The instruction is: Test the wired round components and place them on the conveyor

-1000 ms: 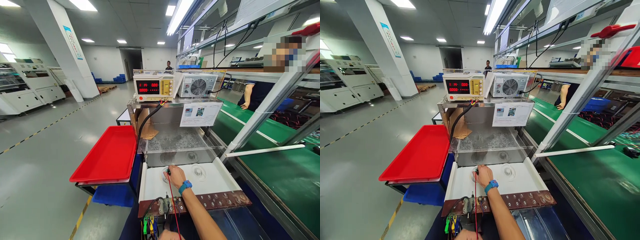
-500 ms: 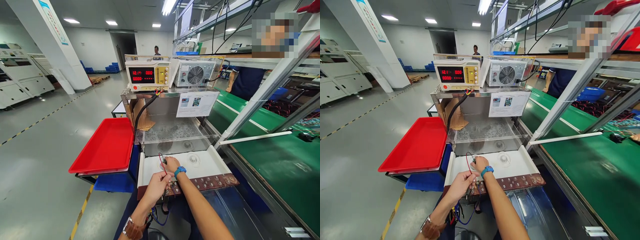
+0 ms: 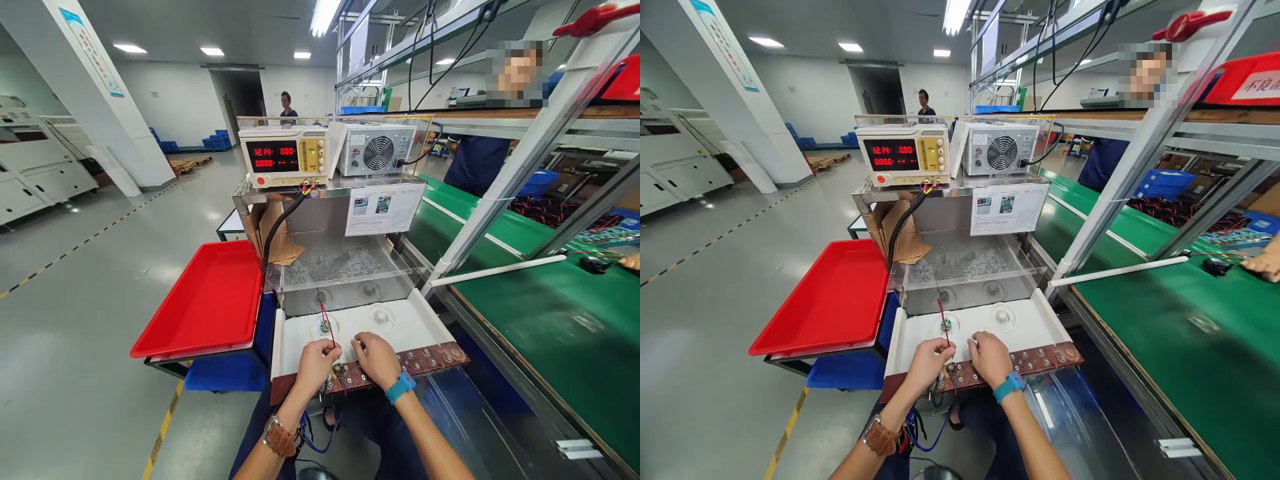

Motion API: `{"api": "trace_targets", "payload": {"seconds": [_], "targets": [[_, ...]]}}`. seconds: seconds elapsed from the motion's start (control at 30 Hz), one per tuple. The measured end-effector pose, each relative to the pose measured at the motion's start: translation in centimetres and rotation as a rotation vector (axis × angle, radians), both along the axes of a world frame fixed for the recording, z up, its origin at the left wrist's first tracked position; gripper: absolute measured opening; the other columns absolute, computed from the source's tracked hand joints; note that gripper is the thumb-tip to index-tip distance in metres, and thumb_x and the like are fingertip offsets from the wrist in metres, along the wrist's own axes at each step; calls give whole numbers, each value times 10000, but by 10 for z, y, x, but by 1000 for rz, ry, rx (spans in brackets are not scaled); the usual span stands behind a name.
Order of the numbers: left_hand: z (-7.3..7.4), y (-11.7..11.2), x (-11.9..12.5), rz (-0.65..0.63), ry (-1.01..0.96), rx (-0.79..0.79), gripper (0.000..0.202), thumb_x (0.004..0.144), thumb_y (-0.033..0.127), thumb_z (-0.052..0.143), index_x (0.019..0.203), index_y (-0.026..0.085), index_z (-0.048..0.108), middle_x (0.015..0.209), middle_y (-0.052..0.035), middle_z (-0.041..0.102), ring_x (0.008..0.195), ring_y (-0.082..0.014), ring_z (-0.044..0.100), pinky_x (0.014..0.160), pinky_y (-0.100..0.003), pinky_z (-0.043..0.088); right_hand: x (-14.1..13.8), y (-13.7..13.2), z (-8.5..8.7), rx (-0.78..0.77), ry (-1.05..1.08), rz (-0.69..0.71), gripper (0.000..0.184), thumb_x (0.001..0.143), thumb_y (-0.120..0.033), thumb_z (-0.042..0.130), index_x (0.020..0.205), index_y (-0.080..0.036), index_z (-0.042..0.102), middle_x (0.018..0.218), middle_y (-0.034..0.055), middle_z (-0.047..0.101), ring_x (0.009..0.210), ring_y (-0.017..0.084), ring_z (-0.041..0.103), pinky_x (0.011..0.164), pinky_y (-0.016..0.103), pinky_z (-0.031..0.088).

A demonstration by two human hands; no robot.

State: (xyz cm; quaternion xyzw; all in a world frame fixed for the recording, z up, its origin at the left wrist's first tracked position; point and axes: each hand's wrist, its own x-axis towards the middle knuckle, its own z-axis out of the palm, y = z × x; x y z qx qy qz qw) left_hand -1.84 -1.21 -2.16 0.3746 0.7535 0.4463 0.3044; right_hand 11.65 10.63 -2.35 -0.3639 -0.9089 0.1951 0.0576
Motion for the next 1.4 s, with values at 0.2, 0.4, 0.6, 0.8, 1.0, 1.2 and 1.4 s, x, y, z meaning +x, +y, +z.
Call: {"api": "trace_targets", "payload": {"seconds": [0.2,0.4,0.6,0.8,1.0,1.2,1.4], "targets": [[-1,0,1,-4,36,-65,267,753,356,558,790,144,716,751,-45,700,726,-169,616,703,-254,421,1,-6,3,13,11,50,348,992,-340,352,952,-180,659,945,72,668,906,184,598,759,259,360],[0,2,3,-10,43,-91,286,760,363,556,787,126,713,745,-48,696,726,-172,606,701,-257,410,3,-3,5,-31,-9,79,359,988,-344,347,939,-177,661,944,89,673,897,194,607,754,264,366],[-6,2,2,-13,72,-106,263,761,351,560,780,130,701,710,-37,678,677,-158,584,664,-248,389,2,-3,3,-30,-4,81,348,986,-340,353,936,-179,658,947,80,678,903,198,617,737,270,366],[-3,2,4,1,96,-157,246,767,336,560,812,150,716,761,-41,698,734,-174,616,671,-247,389,2,-3,1,-27,-18,82,355,990,-347,353,910,-180,655,938,77,678,892,205,624,725,279,355],[0,1,7,13,132,-179,229,779,322,564,827,159,718,788,-41,706,760,-177,621,685,-251,385,2,-4,3,-45,-15,84,364,988,-336,339,915,-178,658,950,85,683,895,203,628,728,276,358],[5,0,10,34,128,-198,197,765,279,561,788,160,717,778,-36,717,749,-172,631,666,-250,381,1,-4,-6,-79,20,98,403,984,-335,291,912,-181,656,948,96,685,910,230,629,745,303,367],[8,-1,10,42,144,-231,197,768,267,558,795,162,722,789,-38,722,758,-174,632,663,-254,371,-2,-4,-9,-97,25,98,405,977,-338,285,910,-188,655,961,104,687,926,239,630,758,310,374]]}}
